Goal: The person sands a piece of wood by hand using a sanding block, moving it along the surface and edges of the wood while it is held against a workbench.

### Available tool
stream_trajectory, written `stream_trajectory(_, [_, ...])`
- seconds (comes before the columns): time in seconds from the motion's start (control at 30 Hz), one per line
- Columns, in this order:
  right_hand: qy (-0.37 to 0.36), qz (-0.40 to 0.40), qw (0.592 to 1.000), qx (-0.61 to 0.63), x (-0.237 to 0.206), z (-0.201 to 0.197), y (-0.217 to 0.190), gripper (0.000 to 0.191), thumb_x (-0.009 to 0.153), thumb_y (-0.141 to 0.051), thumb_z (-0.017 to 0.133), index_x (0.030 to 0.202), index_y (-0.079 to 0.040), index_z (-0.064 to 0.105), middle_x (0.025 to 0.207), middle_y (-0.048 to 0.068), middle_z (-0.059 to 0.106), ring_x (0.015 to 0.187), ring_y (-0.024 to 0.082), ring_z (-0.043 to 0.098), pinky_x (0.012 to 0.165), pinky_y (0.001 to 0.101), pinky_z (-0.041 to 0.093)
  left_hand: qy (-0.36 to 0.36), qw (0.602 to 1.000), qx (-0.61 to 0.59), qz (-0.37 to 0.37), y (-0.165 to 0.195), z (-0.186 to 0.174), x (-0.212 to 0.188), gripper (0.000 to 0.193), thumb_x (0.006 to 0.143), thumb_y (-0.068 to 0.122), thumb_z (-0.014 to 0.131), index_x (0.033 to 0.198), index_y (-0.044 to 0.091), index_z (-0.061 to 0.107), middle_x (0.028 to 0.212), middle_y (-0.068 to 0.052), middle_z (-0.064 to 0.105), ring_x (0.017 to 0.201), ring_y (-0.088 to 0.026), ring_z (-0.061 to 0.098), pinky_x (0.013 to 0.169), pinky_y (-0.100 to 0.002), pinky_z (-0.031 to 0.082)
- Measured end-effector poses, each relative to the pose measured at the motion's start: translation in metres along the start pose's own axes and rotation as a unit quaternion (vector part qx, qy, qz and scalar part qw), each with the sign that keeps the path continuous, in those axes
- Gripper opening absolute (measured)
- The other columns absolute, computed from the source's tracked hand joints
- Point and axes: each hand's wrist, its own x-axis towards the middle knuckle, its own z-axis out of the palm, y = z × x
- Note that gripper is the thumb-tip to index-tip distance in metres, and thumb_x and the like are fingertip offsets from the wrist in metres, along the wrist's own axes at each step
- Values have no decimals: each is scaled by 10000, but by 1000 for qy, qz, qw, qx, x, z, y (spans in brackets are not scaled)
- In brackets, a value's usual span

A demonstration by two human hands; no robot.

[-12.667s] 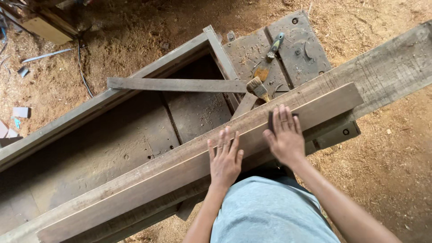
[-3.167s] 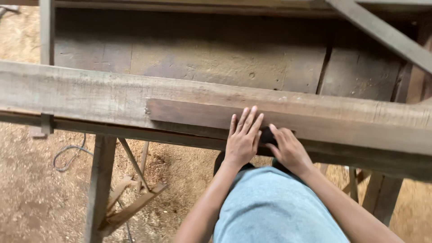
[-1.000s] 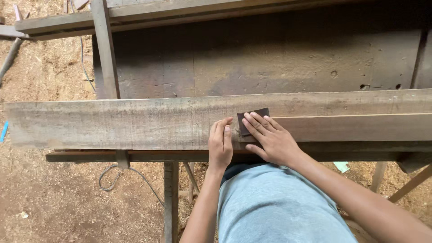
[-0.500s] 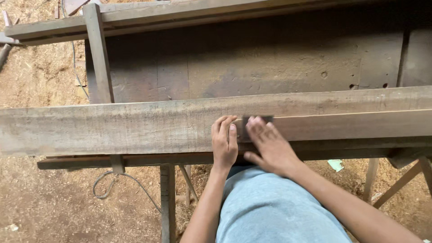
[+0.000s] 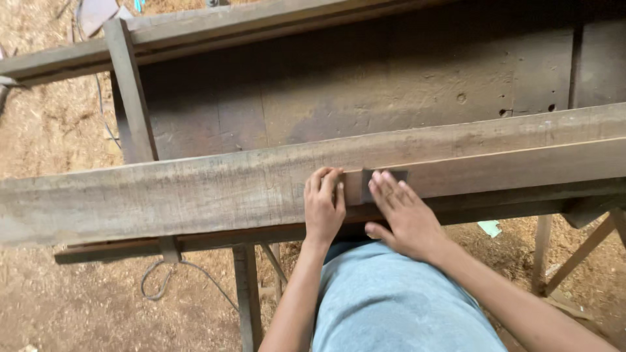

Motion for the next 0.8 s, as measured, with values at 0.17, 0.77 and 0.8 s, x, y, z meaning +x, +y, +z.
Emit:
stream_trajectory(0.17, [-24,188,982,30,16,19,5,758,1023,-569,425,1617,-129,258,1599,84,314,1537,218,227,1302,415,207,-3,997,65,48,-1,17,-2,350,996,96,580,1345,95,609,1438,-102,560,1449,-299,430,1227,-480,305])
stream_trajectory(0.77, [57,210,972,-94,-8,28,71,665,1085,-478,195,1652,-166,40,1712,60,-67,1583,197,-76,1268,418,-49,-82,971,207,92,12,44,5,526,1074,353,380,1559,155,430,1687,-31,277,1582,-189,138,1275,-507,-24])
stream_trajectory(0.8, [83,262,956,-100,-12,20,95,670,1092,-453,216,1649,-110,73,1698,128,-16,1566,249,-49,1253,462,-36,-88,969,211,98,15,43,4,541,1075,359,377,1571,146,408,1692,-29,265,1584,-186,136,1282,-494,-18])
